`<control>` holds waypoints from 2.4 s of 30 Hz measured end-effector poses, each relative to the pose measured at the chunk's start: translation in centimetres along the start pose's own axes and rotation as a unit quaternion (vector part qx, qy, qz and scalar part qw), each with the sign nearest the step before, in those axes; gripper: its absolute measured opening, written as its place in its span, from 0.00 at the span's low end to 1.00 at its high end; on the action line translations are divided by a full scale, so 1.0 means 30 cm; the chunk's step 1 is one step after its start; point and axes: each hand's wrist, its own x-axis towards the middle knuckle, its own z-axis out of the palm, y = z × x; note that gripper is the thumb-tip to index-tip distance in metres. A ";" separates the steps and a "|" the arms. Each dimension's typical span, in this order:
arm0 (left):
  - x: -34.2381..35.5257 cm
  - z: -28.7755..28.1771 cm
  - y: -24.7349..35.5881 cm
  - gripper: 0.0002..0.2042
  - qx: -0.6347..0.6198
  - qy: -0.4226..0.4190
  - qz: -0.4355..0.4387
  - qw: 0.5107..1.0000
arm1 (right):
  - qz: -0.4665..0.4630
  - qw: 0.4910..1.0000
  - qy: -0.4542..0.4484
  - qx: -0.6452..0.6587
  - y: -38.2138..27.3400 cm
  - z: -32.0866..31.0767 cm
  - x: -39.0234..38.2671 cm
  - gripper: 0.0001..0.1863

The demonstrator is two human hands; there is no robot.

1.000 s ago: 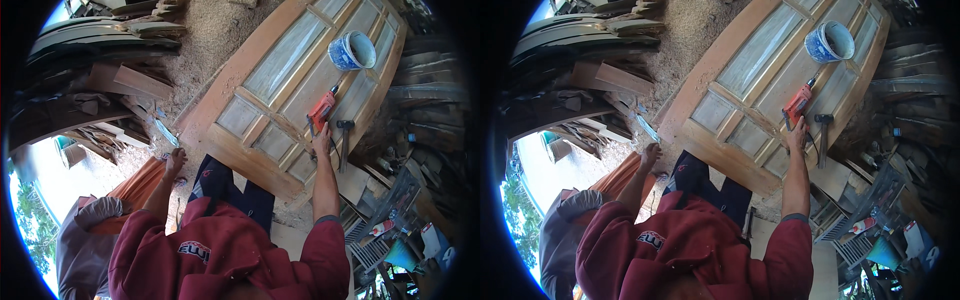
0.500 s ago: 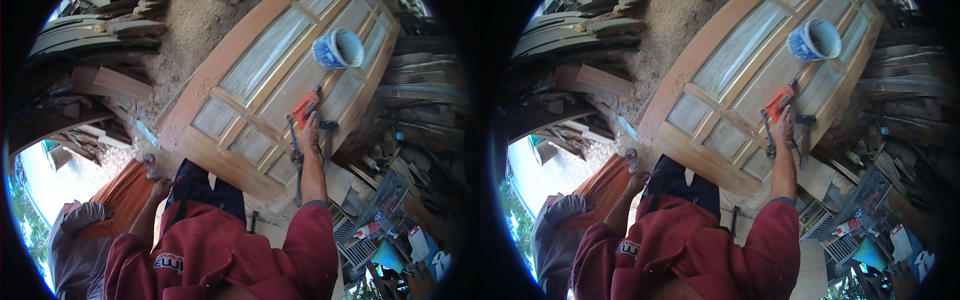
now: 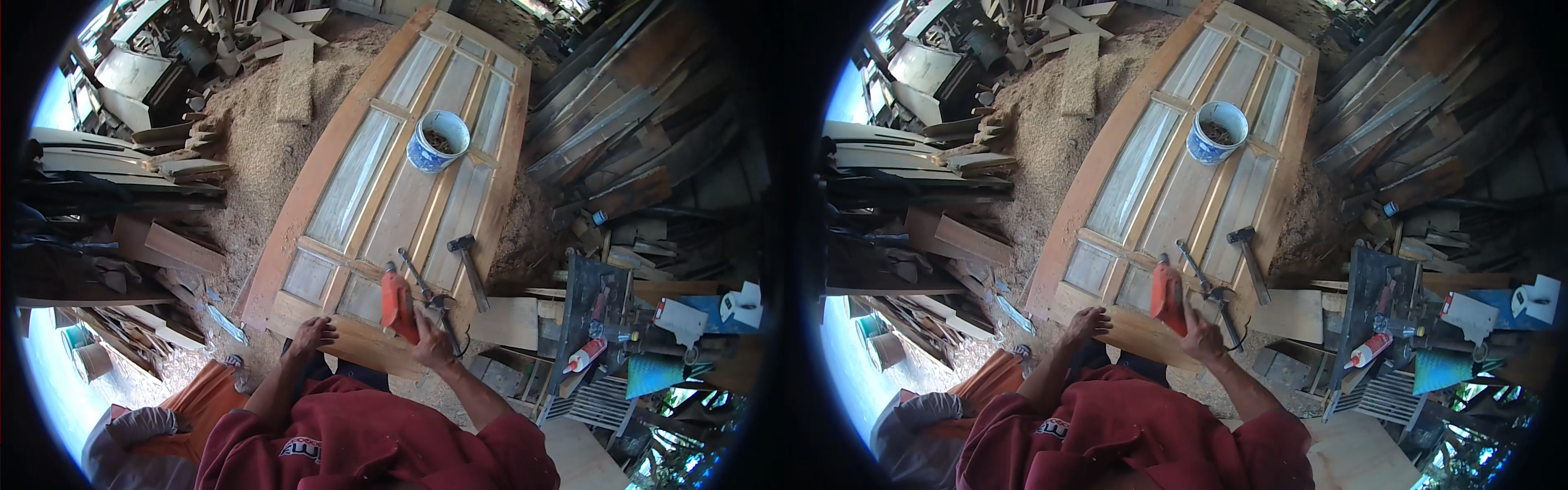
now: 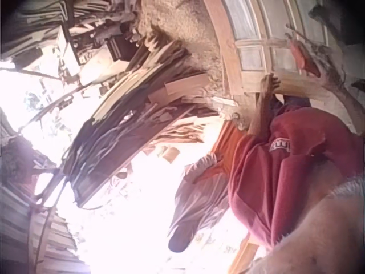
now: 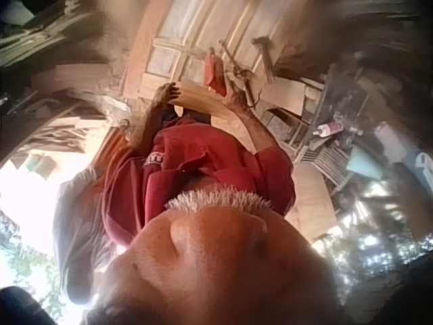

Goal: The person sands a wooden door panel using a hand sander and then hammers nails into a wooden board to secure it to the door.

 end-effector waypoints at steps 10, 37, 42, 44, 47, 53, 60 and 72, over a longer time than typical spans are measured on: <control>0.014 -0.064 -0.081 0.27 -0.403 -0.112 -0.123 0.900 | -0.037 0.984 -0.118 0.131 -0.371 0.336 -0.092 0.46; 0.277 -0.678 -0.065 0.13 -0.424 0.002 -0.075 0.903 | 0.023 0.964 -0.263 0.024 -0.823 0.689 0.369 0.52; 0.258 -0.636 -0.003 0.09 -0.422 0.039 -0.122 0.898 | 0.027 0.964 -0.263 0.029 -0.785 0.710 0.379 0.53; 0.247 -0.632 0.025 0.10 -0.413 0.045 -0.135 0.899 | 0.036 0.959 -0.280 0.019 -0.787 0.712 0.387 0.53; 0.247 -0.639 0.023 0.10 -0.423 0.059 -0.135 0.894 | 0.041 0.959 -0.279 0.025 -0.793 0.717 0.396 0.53; 0.281 -0.656 -0.019 0.10 -0.446 0.048 -0.141 0.883 | 0.034 0.963 -0.263 0.050 -0.789 0.721 0.398 0.51; 0.276 -0.653 0.010 0.12 -0.431 0.041 -0.127 0.893 | 0.039 0.965 -0.254 0.058 -0.790 0.732 0.405 0.51; 0.194 -0.670 0.115 0.11 -0.456 0.010 -0.160 0.875 | 0.097 0.949 -0.297 0.036 -0.880 0.735 0.511 0.51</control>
